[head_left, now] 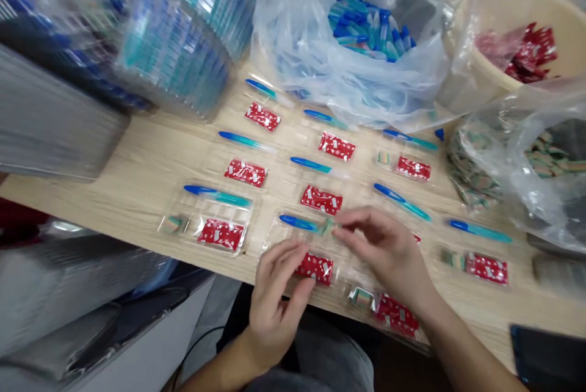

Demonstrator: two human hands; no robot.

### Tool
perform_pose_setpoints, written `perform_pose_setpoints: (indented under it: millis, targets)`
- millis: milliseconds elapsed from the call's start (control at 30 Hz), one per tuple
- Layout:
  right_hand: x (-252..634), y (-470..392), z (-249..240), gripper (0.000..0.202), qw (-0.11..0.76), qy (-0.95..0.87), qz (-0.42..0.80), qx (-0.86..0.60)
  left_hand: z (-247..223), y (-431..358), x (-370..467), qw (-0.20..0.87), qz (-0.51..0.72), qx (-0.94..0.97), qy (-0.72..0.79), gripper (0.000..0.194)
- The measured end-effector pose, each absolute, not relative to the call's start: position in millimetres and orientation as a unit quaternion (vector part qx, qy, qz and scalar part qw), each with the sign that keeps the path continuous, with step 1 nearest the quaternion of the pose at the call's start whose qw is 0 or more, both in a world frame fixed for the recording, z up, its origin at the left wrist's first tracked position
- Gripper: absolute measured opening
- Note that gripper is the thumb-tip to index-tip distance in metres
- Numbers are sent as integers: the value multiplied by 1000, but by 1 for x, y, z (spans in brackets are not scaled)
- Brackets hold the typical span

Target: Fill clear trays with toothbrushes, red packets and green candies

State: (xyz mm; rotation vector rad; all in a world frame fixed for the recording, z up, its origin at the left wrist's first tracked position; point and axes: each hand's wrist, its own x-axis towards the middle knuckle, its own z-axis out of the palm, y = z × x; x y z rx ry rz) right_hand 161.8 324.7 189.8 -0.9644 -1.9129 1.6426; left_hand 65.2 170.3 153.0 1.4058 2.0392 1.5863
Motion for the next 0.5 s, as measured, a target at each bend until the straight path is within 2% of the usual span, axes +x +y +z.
perform_pose_setpoints:
  millis: [133, 300, 500]
  targets:
    - [113, 355, 176, 10, 186, -736, 550, -349, 147, 164, 46, 67, 532, 452, 713, 33]
    - [74, 348, 156, 3, 86, -817, 451, -349, 140, 156, 29, 58, 530, 417, 736, 29]
    - [72, 326, 152, 7, 103, -916, 227, -314, 134, 149, 17, 65, 530, 391, 750, 26]
